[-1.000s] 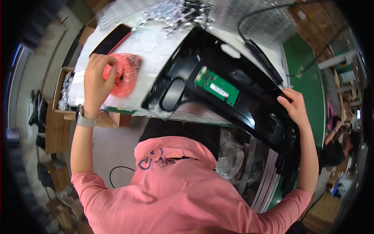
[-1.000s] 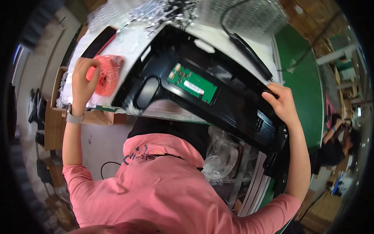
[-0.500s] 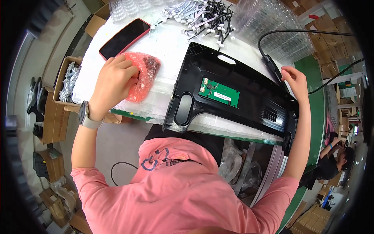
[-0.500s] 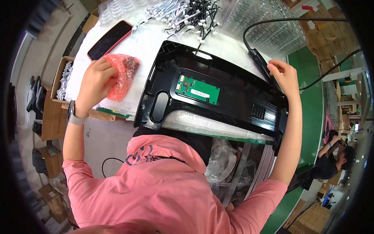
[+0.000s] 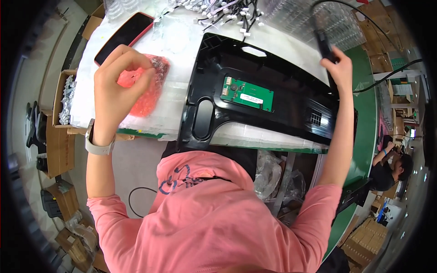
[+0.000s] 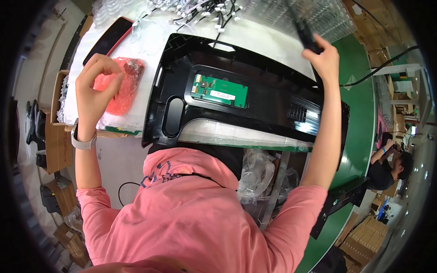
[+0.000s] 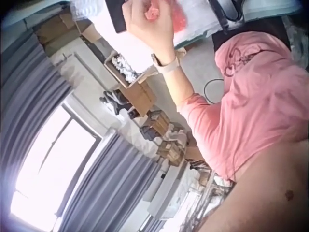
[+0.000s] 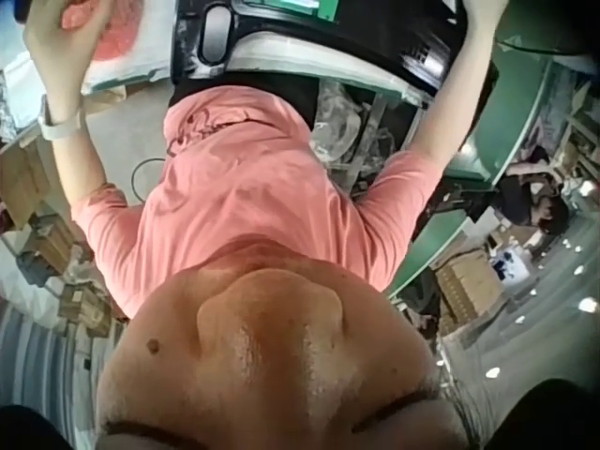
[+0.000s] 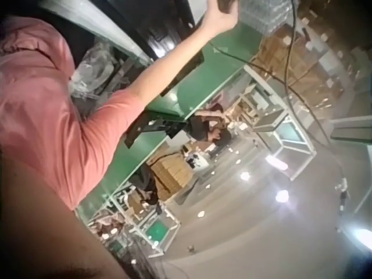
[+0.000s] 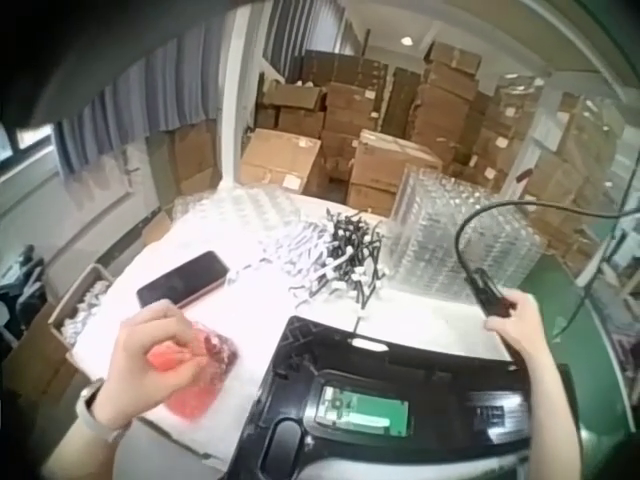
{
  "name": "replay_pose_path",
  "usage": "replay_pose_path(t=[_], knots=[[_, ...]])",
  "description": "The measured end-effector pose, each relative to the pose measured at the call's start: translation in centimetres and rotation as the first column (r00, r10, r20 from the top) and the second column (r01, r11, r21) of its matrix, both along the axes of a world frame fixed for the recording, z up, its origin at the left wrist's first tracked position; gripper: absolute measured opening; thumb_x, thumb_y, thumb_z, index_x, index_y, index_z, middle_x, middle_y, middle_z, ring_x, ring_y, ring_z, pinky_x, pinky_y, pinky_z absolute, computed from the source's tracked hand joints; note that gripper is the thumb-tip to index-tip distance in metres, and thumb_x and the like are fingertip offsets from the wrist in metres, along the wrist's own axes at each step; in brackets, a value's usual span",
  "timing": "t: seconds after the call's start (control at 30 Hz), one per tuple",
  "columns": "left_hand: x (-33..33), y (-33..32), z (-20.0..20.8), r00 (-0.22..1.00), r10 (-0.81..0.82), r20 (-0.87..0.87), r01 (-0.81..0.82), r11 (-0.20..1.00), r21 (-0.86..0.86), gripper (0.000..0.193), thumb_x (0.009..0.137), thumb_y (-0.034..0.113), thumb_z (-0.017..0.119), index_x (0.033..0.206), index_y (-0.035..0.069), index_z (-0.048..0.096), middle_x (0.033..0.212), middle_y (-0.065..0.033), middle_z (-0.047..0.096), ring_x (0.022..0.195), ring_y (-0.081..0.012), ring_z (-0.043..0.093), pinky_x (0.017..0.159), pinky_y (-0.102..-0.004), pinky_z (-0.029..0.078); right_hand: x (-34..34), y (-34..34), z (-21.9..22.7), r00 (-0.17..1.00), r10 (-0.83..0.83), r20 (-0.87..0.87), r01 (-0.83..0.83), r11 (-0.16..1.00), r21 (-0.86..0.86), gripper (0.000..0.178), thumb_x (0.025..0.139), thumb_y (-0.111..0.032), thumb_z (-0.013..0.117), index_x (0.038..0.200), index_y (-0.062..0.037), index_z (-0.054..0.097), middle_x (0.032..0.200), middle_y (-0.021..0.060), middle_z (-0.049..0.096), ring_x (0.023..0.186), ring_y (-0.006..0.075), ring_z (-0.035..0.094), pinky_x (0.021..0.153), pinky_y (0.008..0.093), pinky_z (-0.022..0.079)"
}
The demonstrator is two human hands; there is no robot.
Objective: Assembling electronic components into a plastic housing using an electric screwdriver.
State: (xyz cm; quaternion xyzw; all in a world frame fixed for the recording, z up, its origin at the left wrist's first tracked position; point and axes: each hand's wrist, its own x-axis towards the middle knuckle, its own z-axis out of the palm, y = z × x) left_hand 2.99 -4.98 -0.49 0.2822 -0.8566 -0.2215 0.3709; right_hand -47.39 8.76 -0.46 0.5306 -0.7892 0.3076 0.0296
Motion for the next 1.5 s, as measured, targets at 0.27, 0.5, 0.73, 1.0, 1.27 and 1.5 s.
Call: replay_pose_path(t=[0.27, 0.5, 0.73, 1.0, 1.27, 1.5], knots=[[-10.1, 3.5, 1.3, 0.853, -0.408, -0.327, 0.510, 0.787, 0.347, 0.005, 0.091, 0.003, 0.062, 0.095, 0.001, 0.060, 0.089, -0.0039, 0.056, 0.082, -0.0114, 0.054, 0.071, -0.0253, 0.045, 12.2, 3.8, 9.9, 0.407, 0.814, 0.415, 0.213, 0.357, -0.909, 0.050, 0.084, -0.012, 0.058, 0.132, -0.0028, 0.047, 0.090, 0.0064, 0.052, 0.075, 0.0177, 0.054, 0.082, 0.0404, 0.046], [-14.5, 6.7, 2.0, 0.793, -0.499, -0.350, 0.576, 0.423, 0.699, 0.008, 0.096, 0.008, 0.058, 0.095, 0.000, 0.059, 0.086, -0.0044, 0.052, 0.078, -0.0118, 0.053, 0.069, -0.0263, 0.045, 14.6, 6.6, 8.7, -0.121, 0.969, 0.216, 0.085, 0.227, -0.970, 0.048, 0.097, -0.036, 0.054, 0.134, -0.0059, 0.047, 0.073, 0.0034, 0.048, 0.056, 0.0155, 0.048, 0.066, 0.0396, 0.047], [-15.1, 7.4, 1.9, 0.678, -0.648, -0.347, 0.687, 0.390, 0.613, 0.010, 0.098, 0.010, 0.058, 0.096, 0.001, 0.055, 0.093, -0.0006, 0.048, 0.080, -0.0071, 0.048, 0.072, -0.0229, 0.043, 15.5, 7.2, 8.3, -0.031, 0.975, 0.222, -0.002, 0.222, -0.975, 0.049, 0.099, -0.042, 0.053, 0.133, -0.0080, 0.046, 0.073, 0.0037, 0.052, 0.052, 0.0161, 0.049, 0.066, 0.0401, 0.048], [-15.1, 7.5, 1.4, 0.704, -0.637, -0.313, 0.675, 0.465, 0.572, 0.009, 0.092, 0.008, 0.065, 0.093, 0.000, 0.061, 0.087, -0.0048, 0.055, 0.076, -0.0114, 0.055, 0.069, -0.0260, 0.046, 15.8, 6.9, 7.9, -0.035, 0.972, 0.234, -0.107, 0.230, -0.967, 0.046, 0.099, -0.042, 0.053, 0.131, -0.0091, 0.046, 0.074, 0.0047, 0.054, 0.053, 0.0171, 0.051, 0.067, 0.0407, 0.049], [-14.8, 7.4, 1.6, 0.731, -0.576, -0.367, 0.607, 0.300, 0.736, 0.007, 0.096, 0.006, 0.061, 0.094, 0.001, 0.057, 0.092, 0.0011, 0.050, 0.081, -0.0057, 0.049, 0.073, -0.0221, 0.043, 16.6, 7.0, 7.9, 0.051, 0.962, 0.269, -0.061, 0.272, -0.960, 0.046, 0.099, -0.042, 0.053, 0.130, -0.0091, 0.047, 0.073, 0.0044, 0.054, 0.052, 0.0163, 0.051, 0.065, 0.0395, 0.049], [-14.8, 7.3, 1.0, 0.704, -0.600, -0.380, 0.666, 0.370, 0.648, 0.007, 0.094, 0.005, 0.064, 0.094, -0.002, 0.060, 0.089, -0.0010, 0.055, 0.078, -0.0060, 0.052, 0.069, -0.0227, 0.046, 17.1, 7.0, 7.7, 0.064, 0.960, 0.273, -0.035, 0.276, -0.961, 0.045, 0.098, -0.043, 0.054, 0.129, -0.0094, 0.048, 0.071, 0.0037, 0.053, 0.051, 0.0159, 0.051, 0.063, 0.0387, 0.049]])
